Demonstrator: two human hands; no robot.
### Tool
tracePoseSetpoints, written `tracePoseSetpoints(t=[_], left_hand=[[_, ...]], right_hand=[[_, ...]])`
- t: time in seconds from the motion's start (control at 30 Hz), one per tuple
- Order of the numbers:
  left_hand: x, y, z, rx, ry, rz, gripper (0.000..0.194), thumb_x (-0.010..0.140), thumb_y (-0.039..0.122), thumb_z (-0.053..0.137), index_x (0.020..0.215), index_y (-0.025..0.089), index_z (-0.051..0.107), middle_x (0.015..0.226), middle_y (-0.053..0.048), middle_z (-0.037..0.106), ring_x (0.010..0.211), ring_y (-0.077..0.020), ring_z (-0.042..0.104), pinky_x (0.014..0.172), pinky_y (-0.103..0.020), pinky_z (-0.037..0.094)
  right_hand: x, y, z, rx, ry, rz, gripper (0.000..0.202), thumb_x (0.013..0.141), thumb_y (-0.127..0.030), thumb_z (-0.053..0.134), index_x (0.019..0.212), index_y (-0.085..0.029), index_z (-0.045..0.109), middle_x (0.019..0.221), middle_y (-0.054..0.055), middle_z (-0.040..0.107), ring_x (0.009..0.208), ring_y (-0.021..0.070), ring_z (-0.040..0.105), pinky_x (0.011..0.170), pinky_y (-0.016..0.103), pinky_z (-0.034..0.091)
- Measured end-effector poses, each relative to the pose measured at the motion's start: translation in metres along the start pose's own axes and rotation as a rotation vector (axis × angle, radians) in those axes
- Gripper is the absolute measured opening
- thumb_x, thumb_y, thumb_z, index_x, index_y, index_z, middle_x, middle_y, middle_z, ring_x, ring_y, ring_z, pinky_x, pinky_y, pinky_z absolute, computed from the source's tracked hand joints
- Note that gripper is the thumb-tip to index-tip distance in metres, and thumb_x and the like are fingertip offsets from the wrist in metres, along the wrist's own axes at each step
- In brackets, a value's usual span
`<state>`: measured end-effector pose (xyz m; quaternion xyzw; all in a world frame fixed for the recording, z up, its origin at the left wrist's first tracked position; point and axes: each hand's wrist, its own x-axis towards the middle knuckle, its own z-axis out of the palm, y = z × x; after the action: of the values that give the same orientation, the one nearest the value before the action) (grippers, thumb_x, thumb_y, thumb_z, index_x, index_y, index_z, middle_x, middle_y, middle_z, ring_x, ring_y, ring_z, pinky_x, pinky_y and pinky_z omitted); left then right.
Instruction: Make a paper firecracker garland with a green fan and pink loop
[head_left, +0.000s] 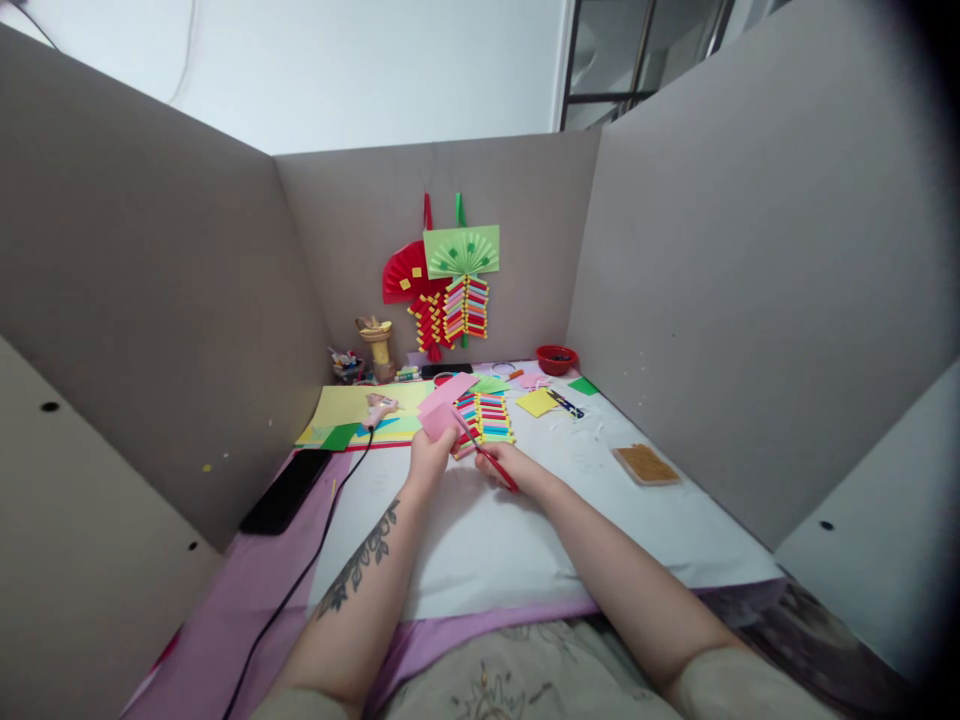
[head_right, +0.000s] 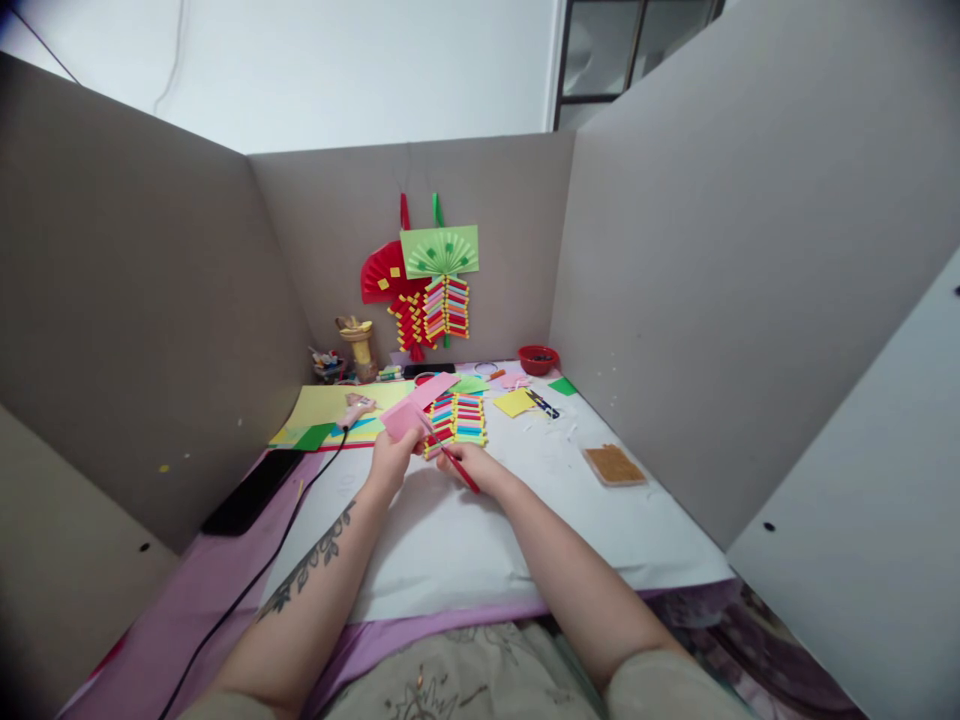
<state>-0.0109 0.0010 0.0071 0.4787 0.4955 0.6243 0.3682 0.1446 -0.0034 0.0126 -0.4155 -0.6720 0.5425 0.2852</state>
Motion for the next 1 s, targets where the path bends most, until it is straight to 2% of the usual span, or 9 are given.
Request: tracePoseSetpoints(t=[0.23, 0.43, 0.67, 0.87, 1.0], left_hand=[[0.0, 0.001, -0.001, 0.007, -0.03, -0.003, 0.018, 0.065, 0.03, 0.062, 0.063, 0.012, 0.061, 0.053, 0.0, 0.056, 0.05, -0.0118, 0.05, 0.05, -0.023, 0.041], [-0.002, 0.004, 0.001, 0.0, -0.055, -0.025, 0.014, 0.062, 0.027, 0.061, 0.062, 0.013, 0.061, 0.054, 0.0, 0.057, 0.051, -0.0123, 0.052, 0.05, -0.022, 0.042], [-0.004, 0.006, 0.001, 0.013, -0.065, -0.012, 0.016, 0.064, 0.027, 0.06, 0.067, 0.012, 0.063, 0.053, 0.0, 0.057, 0.051, -0.0124, 0.052, 0.052, -0.024, 0.044], [-0.007, 0.013, 0.004, 0.035, -0.082, -0.013, 0.013, 0.063, 0.026, 0.06, 0.061, 0.013, 0.059, 0.052, 0.001, 0.055, 0.05, -0.0114, 0.049, 0.049, -0.022, 0.04], [-0.011, 0.018, 0.007, 0.025, -0.094, -0.039, 0.012, 0.062, 0.024, 0.059, 0.058, 0.013, 0.057, 0.049, 0.001, 0.054, 0.048, -0.011, 0.048, 0.048, -0.022, 0.039]], right_hand=[[0.002, 0.004, -0.001, 0.015, -0.027, -0.019, 0.019, 0.072, -0.032, 0.057, 0.065, -0.016, 0.05, 0.047, -0.008, 0.033, 0.04, 0.0052, 0.029, 0.039, 0.018, 0.023], [0.001, 0.003, -0.002, 0.014, -0.049, -0.054, 0.023, 0.076, -0.033, 0.053, 0.088, -0.014, 0.06, 0.047, -0.009, 0.03, 0.04, 0.0055, 0.027, 0.04, 0.018, 0.023], [0.005, 0.011, -0.004, 0.004, -0.057, -0.095, 0.021, 0.076, -0.034, 0.053, 0.08, -0.015, 0.059, 0.047, -0.008, 0.034, 0.04, 0.0056, 0.029, 0.04, 0.018, 0.024], [0.006, 0.012, -0.003, 0.0, -0.025, -0.052, 0.03, 0.075, -0.045, 0.055, 0.066, -0.018, 0.048, 0.047, -0.008, 0.034, 0.039, 0.0062, 0.031, 0.038, 0.019, 0.024], [0.008, 0.014, -0.003, -0.02, -0.016, -0.081, 0.033, 0.073, -0.048, 0.055, 0.063, -0.019, 0.043, 0.047, -0.007, 0.034, 0.039, 0.0064, 0.031, 0.038, 0.019, 0.024]])
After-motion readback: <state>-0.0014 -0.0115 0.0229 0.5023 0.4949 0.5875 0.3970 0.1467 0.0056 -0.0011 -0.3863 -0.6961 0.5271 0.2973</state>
